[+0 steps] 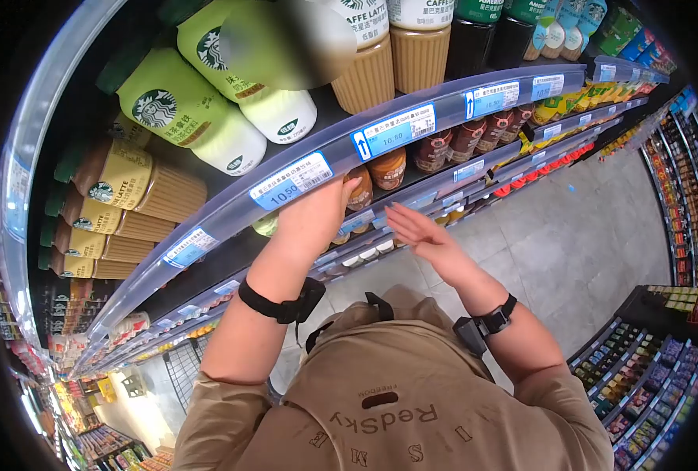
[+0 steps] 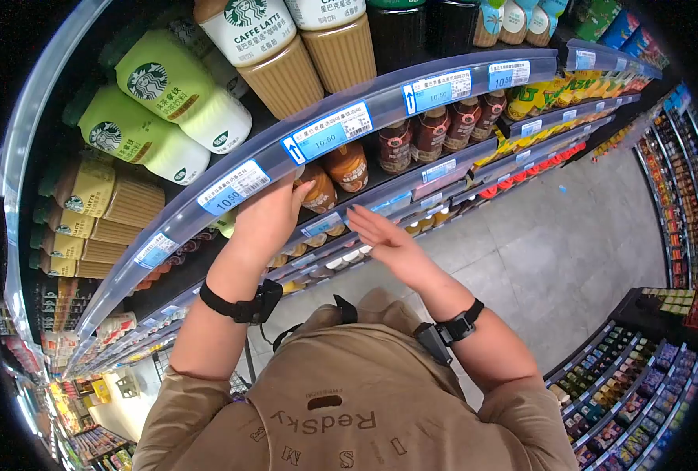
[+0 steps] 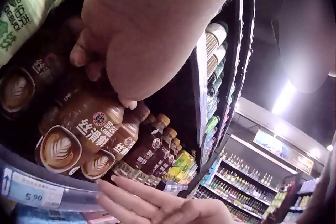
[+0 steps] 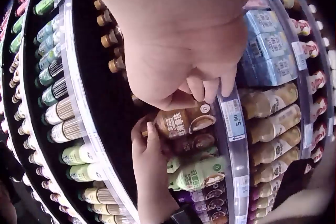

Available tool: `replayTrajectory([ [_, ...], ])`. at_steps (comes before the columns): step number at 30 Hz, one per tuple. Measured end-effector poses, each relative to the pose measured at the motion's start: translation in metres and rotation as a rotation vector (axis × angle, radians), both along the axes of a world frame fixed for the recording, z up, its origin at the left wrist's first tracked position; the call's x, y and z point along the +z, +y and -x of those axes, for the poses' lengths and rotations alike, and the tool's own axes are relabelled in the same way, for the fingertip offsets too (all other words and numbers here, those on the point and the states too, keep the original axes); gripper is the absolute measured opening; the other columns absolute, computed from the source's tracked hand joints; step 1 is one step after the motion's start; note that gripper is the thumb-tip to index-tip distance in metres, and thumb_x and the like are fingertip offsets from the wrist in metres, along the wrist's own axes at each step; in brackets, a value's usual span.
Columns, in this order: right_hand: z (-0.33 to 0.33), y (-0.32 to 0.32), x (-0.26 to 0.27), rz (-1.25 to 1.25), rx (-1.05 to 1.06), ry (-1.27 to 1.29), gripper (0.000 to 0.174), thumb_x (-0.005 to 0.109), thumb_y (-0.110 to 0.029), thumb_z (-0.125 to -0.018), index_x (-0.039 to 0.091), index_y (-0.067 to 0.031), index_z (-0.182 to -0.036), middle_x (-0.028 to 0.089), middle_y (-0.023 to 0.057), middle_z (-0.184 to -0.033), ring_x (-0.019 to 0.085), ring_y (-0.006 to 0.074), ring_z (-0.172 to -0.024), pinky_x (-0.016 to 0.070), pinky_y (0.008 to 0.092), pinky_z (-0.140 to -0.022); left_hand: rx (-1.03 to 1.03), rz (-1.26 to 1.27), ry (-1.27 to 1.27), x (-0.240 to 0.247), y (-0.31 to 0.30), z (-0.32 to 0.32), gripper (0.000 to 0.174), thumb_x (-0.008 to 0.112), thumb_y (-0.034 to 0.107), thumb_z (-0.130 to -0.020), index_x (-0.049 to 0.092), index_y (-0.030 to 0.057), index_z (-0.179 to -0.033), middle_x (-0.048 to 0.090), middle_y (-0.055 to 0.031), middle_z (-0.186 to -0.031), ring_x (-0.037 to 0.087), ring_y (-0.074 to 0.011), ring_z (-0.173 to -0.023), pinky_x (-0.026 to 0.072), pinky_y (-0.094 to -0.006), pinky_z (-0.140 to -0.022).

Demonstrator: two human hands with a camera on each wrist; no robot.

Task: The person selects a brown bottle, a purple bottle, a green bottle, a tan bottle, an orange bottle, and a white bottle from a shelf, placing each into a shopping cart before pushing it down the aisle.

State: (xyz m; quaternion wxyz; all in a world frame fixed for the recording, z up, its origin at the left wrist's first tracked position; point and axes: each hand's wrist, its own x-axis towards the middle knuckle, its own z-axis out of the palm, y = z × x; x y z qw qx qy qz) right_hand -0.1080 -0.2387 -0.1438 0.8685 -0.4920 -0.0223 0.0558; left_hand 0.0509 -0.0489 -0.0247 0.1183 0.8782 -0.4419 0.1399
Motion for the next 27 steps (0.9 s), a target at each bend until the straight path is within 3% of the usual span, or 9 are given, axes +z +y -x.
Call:
replayTrajectory([
  [2,0.01,-0.008,-0.009,0.017,-0.039,0.059,0.086,0.043,0.013,-0.083,0.029,-0.0046,-0.166,0.037,0.0159,-0.168,0.037,0.0289,-0.156,0.0293,0.0439,-0.127,0.009,0.019,-0.012,-0.003,-0.001,0.0,0.04,0.071,0.028,-0.099,0.061,0.0028,-0.127,0.068,-0.0224,-0.115,0.067,-0.0426,-0.104,0.0536,-0.0507,-0.088],
  [5,0.025,-0.015,-0.011,0.025,-0.066,0.106,0.083,0.043,0.011,-0.085,0.028,-0.0034,-0.165,0.04,0.0182,-0.166,0.04,0.0301,-0.154,0.0312,0.0432,-0.127,0.054,0.043,0.09,-0.005,0.003,0.007,0.04,0.071,0.029,-0.098,0.061,0.0031,-0.126,0.069,-0.0221,-0.115,0.068,-0.043,-0.102,0.0547,-0.0503,-0.088],
  [10,0.043,-0.01,-0.01,0.073,-0.053,0.201,0.073,0.048,0.005,-0.091,0.035,-0.0039,-0.163,0.049,0.0184,-0.159,0.049,0.0287,-0.147,0.0371,0.0423,-0.122,0.223,0.053,0.237,-0.006,0.027,0.03,0.055,0.073,0.028,-0.097,0.052,0.0068,-0.144,0.068,-0.0205,-0.115,0.069,-0.0407,-0.099,0.0582,-0.0479,-0.076],
  [14,0.043,0.009,-0.014,0.138,0.046,0.241,0.06,0.053,-0.003,-0.099,0.044,-0.0053,-0.158,0.058,0.0171,-0.152,0.055,0.0281,-0.141,0.0403,0.0412,-0.118,0.084,0.165,0.262,-0.01,0.071,0.061,0.055,0.074,0.024,-0.094,0.054,0.0108,-0.143,0.063,-0.0136,-0.121,0.071,-0.0359,-0.086,0.0597,-0.0432,-0.073],
  [16,0.038,0.027,-0.015,0.159,0.118,0.256,0.058,0.054,-0.004,-0.1,0.046,-0.0052,-0.157,0.059,0.0163,-0.15,0.055,0.0277,-0.14,0.0408,0.0414,-0.118,-0.095,0.079,0.325,-0.019,0.104,0.076,0.049,0.074,0.02,-0.092,0.059,0.0131,-0.138,0.064,-0.0102,-0.109,0.07,-0.0339,-0.086,0.0584,-0.0444,-0.073],
  [19,0.027,0.064,-0.018,0.191,0.255,0.276,0.053,0.057,-0.008,-0.101,0.05,-0.0052,-0.153,0.062,0.0151,-0.147,0.057,0.0263,-0.138,0.0424,0.0404,-0.116,-0.093,-0.035,0.403,-0.044,0.166,0.099,0.037,0.072,0.022,-0.093,0.065,0.0129,-0.128,0.067,-0.0093,-0.109,0.071,-0.0326,-0.087,0.0588,-0.0439,-0.073],
  [22,0.011,0.112,-0.017,0.234,0.436,0.281,0.05,0.059,-0.012,-0.101,0.053,-0.0053,-0.15,0.063,0.0145,-0.145,0.058,0.025,-0.137,0.0435,0.0392,-0.114,0.064,-0.074,0.419,-0.06,0.24,0.127,0.03,0.07,0.024,-0.094,0.068,0.0126,-0.122,0.069,-0.0096,-0.108,0.071,-0.0328,-0.089,0.0592,-0.0442,-0.075],
  [23,0.006,0.133,-0.016,0.258,0.511,0.28,0.049,0.06,-0.013,-0.101,0.053,-0.0053,-0.149,0.064,0.0143,-0.144,0.058,0.0247,-0.137,0.0434,0.0393,-0.114,0.124,-0.026,0.416,-0.063,0.268,0.139,0.023,0.068,0.026,-0.096,0.067,0.0107,-0.113,0.069,-0.0101,-0.099,0.071,-0.0336,-0.085,0.0587,-0.0455,-0.072],
  [27,-0.008,0.228,-0.01,0.302,0.726,0.253,0.046,0.059,-0.013,-0.101,0.055,-0.0049,-0.147,0.063,0.0139,-0.144,0.058,0.0244,-0.137,0.0436,0.0388,-0.115,0.425,0.068,0.491,-0.06,0.386,0.202,0.021,0.066,0.026,-0.098,0.067,0.0105,-0.113,0.07,-0.0122,-0.098,0.07,-0.0369,-0.087,0.0571,-0.0477,-0.073],
])
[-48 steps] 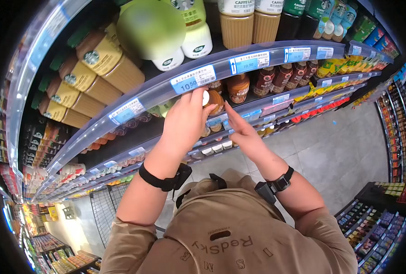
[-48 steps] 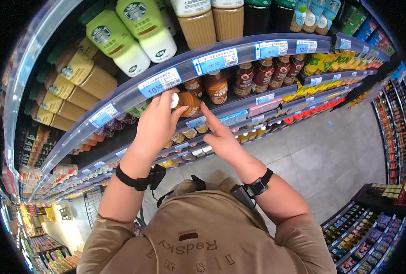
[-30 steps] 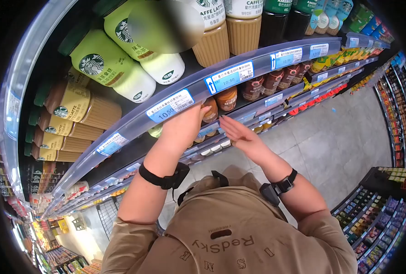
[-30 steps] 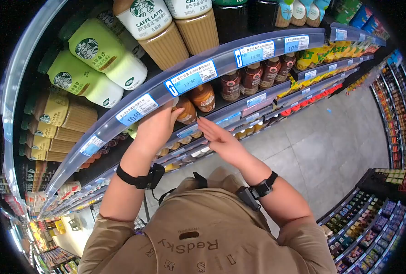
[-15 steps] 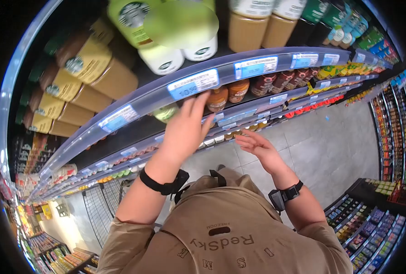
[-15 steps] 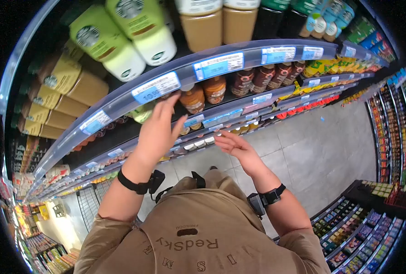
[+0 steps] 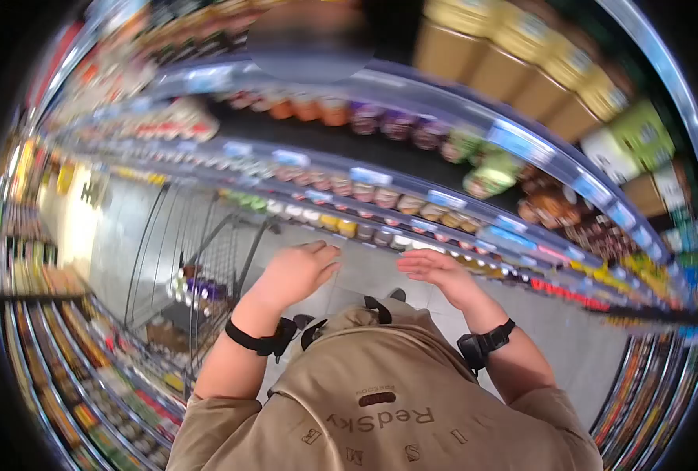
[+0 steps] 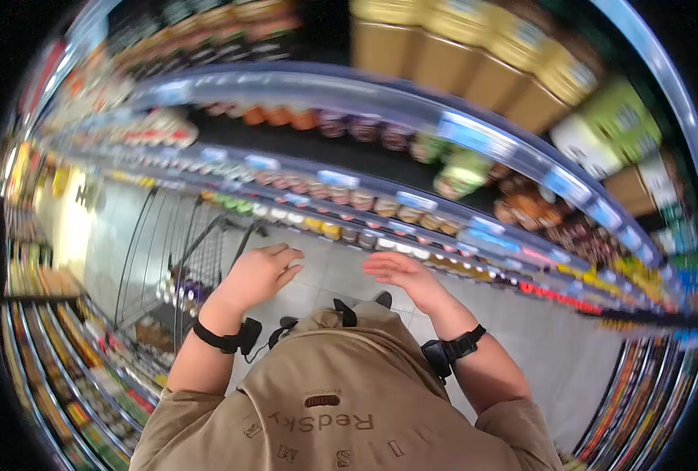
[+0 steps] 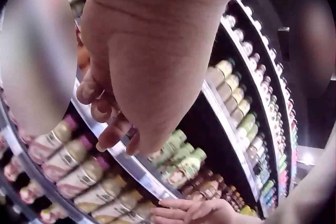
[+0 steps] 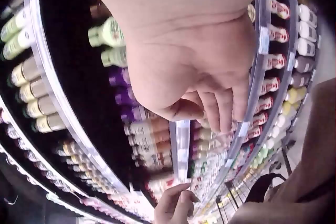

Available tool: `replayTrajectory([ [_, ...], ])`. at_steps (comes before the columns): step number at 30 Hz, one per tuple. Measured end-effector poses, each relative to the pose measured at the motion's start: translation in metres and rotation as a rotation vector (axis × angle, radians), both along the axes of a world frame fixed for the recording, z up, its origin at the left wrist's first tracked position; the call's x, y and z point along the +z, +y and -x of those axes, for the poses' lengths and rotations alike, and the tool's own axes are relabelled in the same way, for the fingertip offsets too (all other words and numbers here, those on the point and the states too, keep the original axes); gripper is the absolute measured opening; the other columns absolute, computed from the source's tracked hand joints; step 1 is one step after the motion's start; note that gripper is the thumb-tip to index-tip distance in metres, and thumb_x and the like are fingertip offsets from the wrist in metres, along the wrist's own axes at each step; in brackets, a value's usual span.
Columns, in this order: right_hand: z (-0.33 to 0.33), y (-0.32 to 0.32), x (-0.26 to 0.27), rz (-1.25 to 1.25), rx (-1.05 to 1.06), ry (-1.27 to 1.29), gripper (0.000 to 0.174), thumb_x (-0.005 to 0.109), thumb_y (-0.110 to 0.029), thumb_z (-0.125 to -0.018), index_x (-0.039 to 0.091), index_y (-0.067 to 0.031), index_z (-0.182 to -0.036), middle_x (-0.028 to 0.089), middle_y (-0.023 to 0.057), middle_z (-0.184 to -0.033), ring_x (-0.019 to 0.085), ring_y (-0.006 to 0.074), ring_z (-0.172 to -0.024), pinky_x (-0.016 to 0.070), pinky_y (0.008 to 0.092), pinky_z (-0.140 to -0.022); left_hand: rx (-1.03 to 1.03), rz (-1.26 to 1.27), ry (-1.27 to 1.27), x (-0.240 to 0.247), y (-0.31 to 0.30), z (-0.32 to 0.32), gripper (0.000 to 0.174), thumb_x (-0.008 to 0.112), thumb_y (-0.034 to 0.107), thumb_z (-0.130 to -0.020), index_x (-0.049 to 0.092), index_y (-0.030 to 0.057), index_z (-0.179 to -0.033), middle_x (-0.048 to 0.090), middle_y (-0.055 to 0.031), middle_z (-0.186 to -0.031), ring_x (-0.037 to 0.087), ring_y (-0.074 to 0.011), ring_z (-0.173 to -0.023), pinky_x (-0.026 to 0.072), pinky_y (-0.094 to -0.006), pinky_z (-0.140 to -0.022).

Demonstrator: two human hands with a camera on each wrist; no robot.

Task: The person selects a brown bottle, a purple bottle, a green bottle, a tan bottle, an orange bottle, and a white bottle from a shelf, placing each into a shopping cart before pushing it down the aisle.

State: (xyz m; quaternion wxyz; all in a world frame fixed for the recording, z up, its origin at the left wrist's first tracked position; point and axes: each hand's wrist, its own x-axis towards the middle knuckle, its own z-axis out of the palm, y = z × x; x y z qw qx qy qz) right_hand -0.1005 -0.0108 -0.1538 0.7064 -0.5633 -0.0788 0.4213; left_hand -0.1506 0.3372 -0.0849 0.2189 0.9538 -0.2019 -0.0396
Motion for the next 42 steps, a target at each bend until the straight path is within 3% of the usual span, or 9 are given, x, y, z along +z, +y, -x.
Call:
replayTrajectory([
  [5,0.006,0.146,0.016,0.076,0.23,0.013,0.041,0.056,-0.012,-0.103,0.056,-0.0042,-0.143,0.063,0.0134,-0.145,0.059,0.0248,-0.137,0.0453,0.0378,-0.114,0.424,0.055,0.07,0.001,0.146,0.11,0.021,0.066,0.026,-0.1,0.067,0.0098,-0.113,0.07,-0.0142,-0.101,0.069,-0.0396,-0.088,0.0548,-0.0503,-0.074],
  [10,0.036,0.308,0.021,0.119,0.486,-0.005,0.041,0.054,-0.008,-0.1,0.056,-0.0023,-0.141,0.065,0.0146,-0.142,0.062,0.0256,-0.133,0.047,0.0387,-0.112,0.804,0.103,0.083,-0.018,0.258,0.241,0.021,0.067,0.023,-0.1,0.069,0.0062,-0.112,0.072,-0.0159,-0.101,0.071,-0.0378,-0.087,0.0559,-0.0466,-0.075],
  [14,0.064,0.413,0.012,0.12,0.62,0.042,0.045,0.049,-0.003,-0.096,0.057,-0.0017,-0.14,0.065,0.0158,-0.141,0.063,0.027,-0.132,0.0477,0.0404,-0.111,1.003,0.08,0.167,-0.029,0.307,0.331,0.023,0.066,0.025,-0.101,0.069,0.0058,-0.113,0.073,-0.0174,-0.104,0.07,-0.0402,-0.091,0.0557,-0.0483,-0.078],
  [19,0.09,0.51,0.008,0.183,0.79,0.034,0.046,0.046,-0.002,-0.095,0.057,-0.0018,-0.14,0.066,0.0156,-0.14,0.062,0.0267,-0.133,0.0476,0.0402,-0.111,1.195,0.171,0.169,-0.054,0.338,0.391,0.023,0.066,0.025,-0.101,0.068,0.0058,-0.113,0.073,-0.018,-0.102,0.07,-0.0408,-0.092,0.0556,-0.0487,-0.078],
  [21,0.095,0.539,0.003,0.222,0.844,0.04,0.047,0.045,-0.001,-0.095,0.056,-0.0008,-0.141,0.065,0.017,-0.14,0.062,0.0277,-0.134,0.0467,0.0408,-0.113,1.253,0.187,0.316,-0.066,0.347,0.398,0.027,0.063,0.031,-0.102,0.067,0.0076,-0.115,0.073,-0.0167,-0.107,0.07,-0.0398,-0.099,0.0556,-0.0507,-0.082],
  [30,0.066,0.699,-0.056,0.227,0.906,0.2,0.044,0.046,0.0,-0.097,0.057,0.0023,-0.14,0.064,0.0199,-0.14,0.061,0.0305,-0.133,0.0481,0.0422,-0.112,1.408,0.269,0.348,-0.137,0.426,0.35,0.023,0.065,0.026,-0.101,0.066,0.0076,-0.114,0.074,-0.0169,-0.102,0.07,-0.0397,-0.094,0.0559,-0.0494,-0.078],
  [37,0.027,0.858,-0.233,0.417,0.696,0.448,0.046,0.045,-0.002,-0.096,0.052,0.0079,-0.14,0.059,0.0208,-0.145,0.056,0.0313,-0.138,0.0466,0.0434,-0.115,1.568,0.369,0.564,-0.238,0.541,0.263,0.033,0.065,0.028,-0.1,0.061,0.0079,-0.126,0.074,-0.0203,-0.107,0.071,-0.0418,-0.099,0.056,-0.0517,-0.083],
  [42,0.028,0.916,-0.353,0.657,0.658,0.488,0.048,0.046,-0.005,-0.097,0.048,0.0077,-0.144,0.055,0.0203,-0.147,0.054,0.0311,-0.139,0.0455,0.0423,-0.115,1.589,0.369,0.68,-0.333,0.6,0.206,0.048,0.066,0.028,-0.1,0.052,0.0077,-0.141,0.073,-0.0237,-0.114,0.071,-0.0425,-0.102,0.0578,-0.0507,-0.084],
])
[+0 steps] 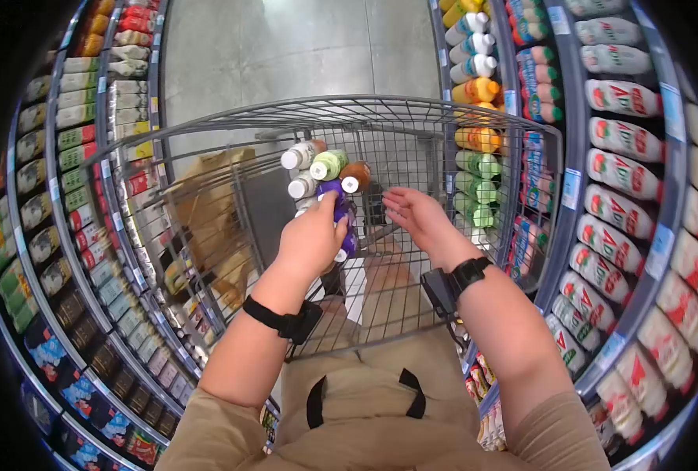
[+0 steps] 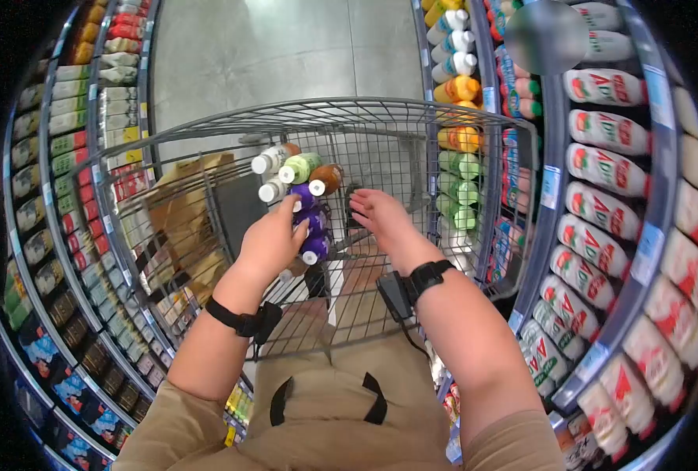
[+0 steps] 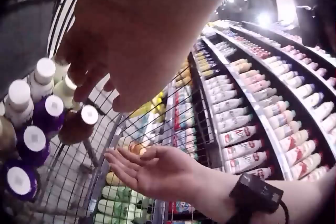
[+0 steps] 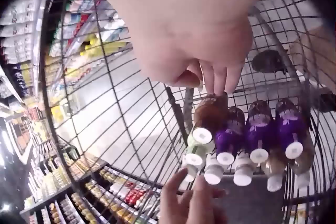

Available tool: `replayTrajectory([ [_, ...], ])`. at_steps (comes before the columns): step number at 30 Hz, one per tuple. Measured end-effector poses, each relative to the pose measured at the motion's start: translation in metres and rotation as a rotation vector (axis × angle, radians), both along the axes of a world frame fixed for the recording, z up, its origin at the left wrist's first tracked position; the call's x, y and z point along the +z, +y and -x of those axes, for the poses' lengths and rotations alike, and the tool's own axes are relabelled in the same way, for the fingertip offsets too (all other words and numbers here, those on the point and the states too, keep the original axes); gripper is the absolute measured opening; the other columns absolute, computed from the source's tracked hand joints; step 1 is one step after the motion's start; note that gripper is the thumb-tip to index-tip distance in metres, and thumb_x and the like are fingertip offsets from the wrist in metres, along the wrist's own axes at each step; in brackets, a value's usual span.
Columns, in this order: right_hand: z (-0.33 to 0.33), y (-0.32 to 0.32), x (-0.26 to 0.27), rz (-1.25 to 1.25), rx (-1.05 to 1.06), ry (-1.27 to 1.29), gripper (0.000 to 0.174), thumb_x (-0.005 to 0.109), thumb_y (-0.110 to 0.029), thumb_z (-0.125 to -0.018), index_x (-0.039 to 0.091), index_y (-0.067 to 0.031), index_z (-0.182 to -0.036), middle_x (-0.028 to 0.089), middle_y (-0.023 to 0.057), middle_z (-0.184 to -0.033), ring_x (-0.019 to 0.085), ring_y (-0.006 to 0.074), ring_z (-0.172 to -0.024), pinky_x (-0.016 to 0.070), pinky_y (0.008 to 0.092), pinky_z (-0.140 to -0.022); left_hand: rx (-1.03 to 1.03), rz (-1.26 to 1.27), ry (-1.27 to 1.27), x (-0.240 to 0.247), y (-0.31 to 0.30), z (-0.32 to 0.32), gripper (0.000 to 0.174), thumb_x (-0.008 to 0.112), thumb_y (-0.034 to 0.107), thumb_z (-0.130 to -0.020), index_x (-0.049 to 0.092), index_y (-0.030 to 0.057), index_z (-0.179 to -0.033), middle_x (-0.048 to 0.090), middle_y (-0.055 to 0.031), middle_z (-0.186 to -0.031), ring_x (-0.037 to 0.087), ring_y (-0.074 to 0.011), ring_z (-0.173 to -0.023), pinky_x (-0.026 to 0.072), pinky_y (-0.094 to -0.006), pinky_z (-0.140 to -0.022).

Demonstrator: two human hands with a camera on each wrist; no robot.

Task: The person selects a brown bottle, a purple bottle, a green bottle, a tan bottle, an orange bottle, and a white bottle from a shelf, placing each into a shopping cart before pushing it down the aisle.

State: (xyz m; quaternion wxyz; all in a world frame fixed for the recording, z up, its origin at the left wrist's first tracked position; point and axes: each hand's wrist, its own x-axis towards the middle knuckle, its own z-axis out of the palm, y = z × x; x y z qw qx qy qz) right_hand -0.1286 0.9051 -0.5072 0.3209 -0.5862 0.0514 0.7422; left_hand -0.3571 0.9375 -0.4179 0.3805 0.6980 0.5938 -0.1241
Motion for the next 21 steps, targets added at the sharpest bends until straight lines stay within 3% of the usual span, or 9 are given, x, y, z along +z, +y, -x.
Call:
replayTrajectory([
  [5,0.016,0.028,-0.08,-0.01,0.119,-0.094,0.053,0.055,-0.01,-0.1,0.045,0.0009,-0.15,0.05,0.0156,-0.154,0.046,0.0262,-0.146,0.0381,0.0382,-0.119,0.062,0.014,0.032,-0.069,0.023,-0.027,0.059,0.067,0.031,-0.099,0.047,0.0045,-0.147,0.069,-0.025,-0.123,0.071,-0.0431,-0.104,0.0582,-0.0502,-0.086],
  [7,0.021,0.035,-0.096,-0.005,0.105,-0.065,0.054,0.055,-0.01,-0.099,0.045,0.0002,-0.151,0.049,0.0148,-0.155,0.043,0.0252,-0.148,0.0372,0.037,-0.119,0.018,-0.051,0.071,-0.087,0.028,-0.036,0.062,0.067,0.037,-0.098,0.048,0.0036,-0.147,0.07,-0.0201,-0.115,0.073,-0.0398,-0.091,0.0599,-0.0493,-0.078],
  [8,0.023,0.037,-0.101,-0.02,0.096,-0.042,0.056,0.055,-0.01,-0.098,0.045,-0.0005,-0.152,0.048,0.014,-0.156,0.04,0.0243,-0.15,0.0363,0.0357,-0.119,0.043,0.032,0.076,-0.093,0.029,-0.039,0.063,0.068,0.038,-0.099,0.047,0.0049,-0.148,0.07,-0.0234,-0.123,0.072,-0.0419,-0.101,0.0589,-0.0506,-0.084],
  [12,0.028,0.039,-0.111,-0.078,0.101,-0.008,0.062,0.054,-0.009,-0.095,0.042,0.0004,-0.155,0.045,0.0142,-0.159,0.037,0.0244,-0.152,0.0328,0.0347,-0.12,0.056,0.067,0.169,-0.11,0.037,-0.053,0.065,0.068,0.042,-0.098,0.048,0.0059,-0.149,0.072,-0.0219,-0.119,0.073,-0.04,-0.1,0.0594,-0.0498,-0.083],
  [16,0.027,0.032,-0.122,-0.051,0.063,0.008,0.063,0.053,-0.008,-0.094,0.042,0.0004,-0.155,0.045,0.0144,-0.158,0.036,0.0248,-0.152,0.0324,0.035,-0.121,0.01,0.061,0.201,-0.111,0.038,-0.055,0.065,0.068,0.04,-0.098,0.049,0.0055,-0.149,0.073,-0.021,-0.115,0.073,-0.0388,-0.099,0.0593,-0.0489,-0.084],
  [21,0.018,0.02,-0.11,-0.011,0.13,0.022,0.058,0.052,-0.006,-0.095,0.046,-0.001,-0.152,0.051,0.0123,-0.153,0.047,0.021,-0.144,0.0385,0.0346,-0.116,0.005,-0.063,0.034,-0.09,0.028,-0.04,0.058,0.071,0.036,-0.095,0.06,0.0025,-0.141,0.074,-0.0224,-0.108,0.073,-0.0392,-0.097,0.0584,-0.0465,-0.085],
])
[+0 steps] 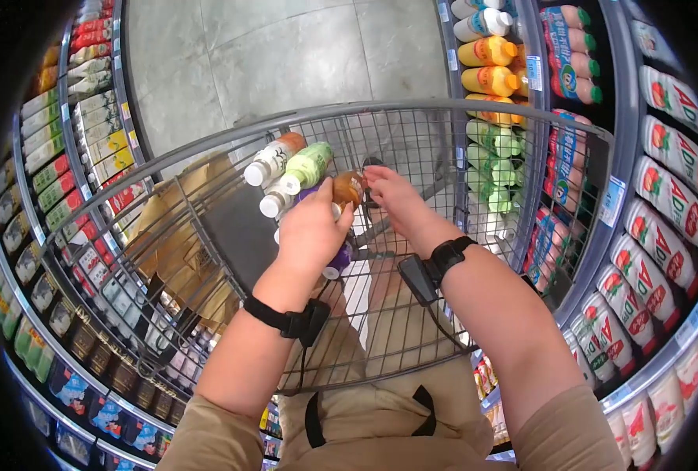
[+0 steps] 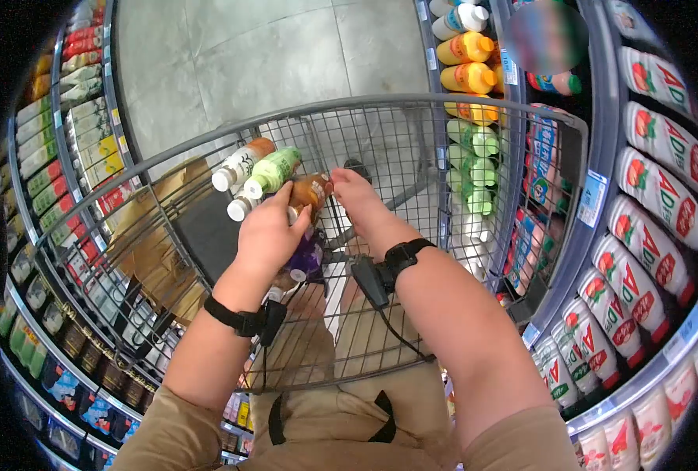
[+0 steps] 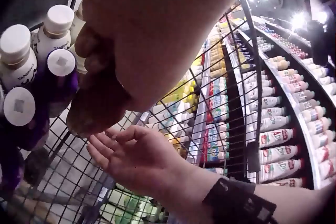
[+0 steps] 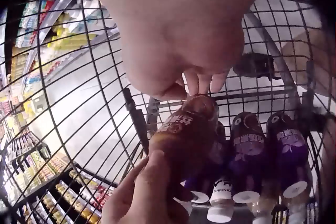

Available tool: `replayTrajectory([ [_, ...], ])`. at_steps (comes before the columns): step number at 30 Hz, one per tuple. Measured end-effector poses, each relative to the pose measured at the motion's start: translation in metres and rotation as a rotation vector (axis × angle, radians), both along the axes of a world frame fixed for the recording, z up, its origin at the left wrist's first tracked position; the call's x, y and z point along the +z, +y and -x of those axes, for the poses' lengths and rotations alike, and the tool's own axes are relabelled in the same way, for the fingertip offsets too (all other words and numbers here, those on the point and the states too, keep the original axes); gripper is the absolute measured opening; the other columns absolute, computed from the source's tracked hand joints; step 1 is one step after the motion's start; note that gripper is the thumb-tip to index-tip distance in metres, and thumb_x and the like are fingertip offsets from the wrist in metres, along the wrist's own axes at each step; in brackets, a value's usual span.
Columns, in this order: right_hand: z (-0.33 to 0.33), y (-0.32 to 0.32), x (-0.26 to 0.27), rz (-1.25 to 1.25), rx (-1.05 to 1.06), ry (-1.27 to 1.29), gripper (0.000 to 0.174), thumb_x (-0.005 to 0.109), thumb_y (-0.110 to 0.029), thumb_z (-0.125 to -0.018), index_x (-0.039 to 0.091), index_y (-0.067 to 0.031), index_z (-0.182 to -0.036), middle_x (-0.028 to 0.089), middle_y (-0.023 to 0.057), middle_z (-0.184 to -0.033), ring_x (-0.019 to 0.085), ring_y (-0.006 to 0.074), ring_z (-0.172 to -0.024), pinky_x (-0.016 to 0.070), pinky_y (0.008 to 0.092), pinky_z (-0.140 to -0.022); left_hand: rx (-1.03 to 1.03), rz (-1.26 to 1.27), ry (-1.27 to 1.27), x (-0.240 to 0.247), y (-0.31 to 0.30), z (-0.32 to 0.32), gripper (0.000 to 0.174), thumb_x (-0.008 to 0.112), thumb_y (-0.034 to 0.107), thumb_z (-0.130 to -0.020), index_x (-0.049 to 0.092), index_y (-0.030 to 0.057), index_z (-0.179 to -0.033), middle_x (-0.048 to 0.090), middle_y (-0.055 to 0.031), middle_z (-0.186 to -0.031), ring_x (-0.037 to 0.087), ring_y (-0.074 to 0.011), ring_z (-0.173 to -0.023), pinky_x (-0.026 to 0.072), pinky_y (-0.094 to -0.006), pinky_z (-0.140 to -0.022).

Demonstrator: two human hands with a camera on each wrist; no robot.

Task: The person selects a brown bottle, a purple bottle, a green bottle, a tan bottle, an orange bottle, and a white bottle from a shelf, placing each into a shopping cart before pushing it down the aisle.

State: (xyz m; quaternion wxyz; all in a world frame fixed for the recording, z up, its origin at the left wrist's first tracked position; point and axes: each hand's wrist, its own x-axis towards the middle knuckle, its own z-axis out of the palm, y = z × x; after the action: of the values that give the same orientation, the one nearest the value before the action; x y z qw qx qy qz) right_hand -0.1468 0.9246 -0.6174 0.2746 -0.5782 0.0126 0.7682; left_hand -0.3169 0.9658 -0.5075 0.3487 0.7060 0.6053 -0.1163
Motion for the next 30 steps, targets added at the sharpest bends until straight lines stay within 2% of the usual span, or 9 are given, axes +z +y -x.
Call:
replayTrajectory([
  [8,-0.007,-0.031,0.102,-0.058,0.13,-0.034,0.053,0.054,-0.012,-0.1,0.046,-0.0007,-0.151,0.06,0.0101,-0.145,0.058,0.0205,-0.132,0.0442,0.0349,-0.111,0.047,0.05,-0.213,0.09,-0.024,0.046,0.054,0.072,0.031,-0.094,0.063,0.001,-0.138,0.074,-0.0232,-0.095,0.072,-0.0402,-0.086,0.057,-0.0455,-0.079],
  [10,-0.001,-0.045,0.145,-0.12,0.135,-0.047,0.053,0.054,-0.013,-0.101,0.045,-0.0002,-0.152,0.06,0.0107,-0.145,0.059,0.0216,-0.132,0.0447,0.0357,-0.111,0.067,0.15,-0.237,0.125,-0.036,0.064,0.052,0.07,0.033,-0.094,0.064,0.003,-0.136,0.075,-0.0236,-0.106,0.072,-0.0399,-0.1,0.0573,-0.0477,-0.086],
  [13,0.014,-0.085,0.22,-0.186,0.02,0.0,0.057,0.051,-0.013,-0.101,0.04,0.0021,-0.155,0.056,0.0183,-0.15,0.055,0.0272,-0.139,0.0447,0.0411,-0.115,0.057,0.128,-0.337,0.176,-0.061,0.097,0.05,0.069,0.029,-0.096,0.061,0.0035,-0.138,0.074,-0.024,-0.109,0.073,-0.0387,-0.097,0.0569,-0.0454,-0.086],
  [16,0.032,-0.146,0.27,-0.317,-0.097,0.093,0.057,0.054,-0.014,-0.101,0.042,0.0008,-0.154,0.06,0.0166,-0.145,0.058,0.0276,-0.135,0.0454,0.0405,-0.112,0.06,0.108,-0.469,0.223,-0.1,0.131,0.045,0.068,0.025,-0.099,0.058,0.0038,-0.138,0.073,-0.0232,-0.112,0.073,-0.0375,-0.096,0.0562,-0.0432,-0.086],
  [18,0.046,-0.186,0.309,-0.373,-0.155,0.128,0.058,0.054,-0.013,-0.1,0.041,0.0009,-0.155,0.058,0.0182,-0.146,0.057,0.0292,-0.136,0.0443,0.0426,-0.114,0.034,-0.017,-0.635,0.25,-0.126,0.151,0.04,0.066,0.018,-0.102,0.057,0.005,-0.139,0.073,-0.0149,-0.103,0.07,-0.0207,-0.086,0.0553,-0.0351,-0.078],
  [20,0.062,-0.229,0.35,-0.403,-0.233,0.167,0.059,0.053,-0.012,-0.1,0.04,0.0011,-0.155,0.057,0.0198,-0.147,0.056,0.0309,-0.138,0.0432,0.0446,-0.116,0.05,-0.003,-0.685,0.279,-0.15,0.166,0.037,0.065,0.015,-0.104,0.056,0.0049,-0.138,0.072,-0.0115,-0.105,0.067,-0.0139,-0.09,0.0542,-0.0301,-0.079],
  [23,0.078,-0.285,0.402,-0.539,-0.354,0.216,0.064,0.052,-0.006,-0.095,0.039,-0.0009,-0.157,0.05,0.0221,-0.154,0.05,0.0339,-0.144,0.0357,0.0499,-0.124,0.047,0.009,-0.801,0.316,-0.184,0.172,0.033,0.064,0.015,-0.106,0.057,0.0052,-0.136,0.067,-0.0058,-0.103,0.062,-0.0097,-0.087,0.051,-0.0261,-0.076],
  [28,0.098,-0.367,0.484,-0.706,-0.491,0.117,0.069,0.054,-0.006,-0.091,0.038,-0.0011,-0.158,0.048,0.0229,-0.156,0.046,0.0357,-0.147,0.0339,0.0497,-0.125,0.045,0.086,-1.057,0.346,-0.219,0.16,0.027,0.062,0.018,-0.107,0.057,0.0039,-0.13,0.066,-0.0061,-0.108,0.061,-0.0105,-0.097,0.0517,-0.0263,-0.084],
  [30,0.105,-0.397,0.515,-0.74,-0.504,-0.025,0.077,0.059,-0.015,-0.087,0.037,-0.0007,-0.159,0.048,0.0234,-0.156,0.047,0.0346,-0.147,0.0331,0.0506,-0.124,0.018,0.16,-1.136,0.361,-0.229,0.149,0.027,0.061,0.019,-0.108,0.057,0.0042,-0.13,0.065,-0.0034,-0.109,0.059,-0.0101,-0.098,0.0504,-0.0256,-0.086],
])
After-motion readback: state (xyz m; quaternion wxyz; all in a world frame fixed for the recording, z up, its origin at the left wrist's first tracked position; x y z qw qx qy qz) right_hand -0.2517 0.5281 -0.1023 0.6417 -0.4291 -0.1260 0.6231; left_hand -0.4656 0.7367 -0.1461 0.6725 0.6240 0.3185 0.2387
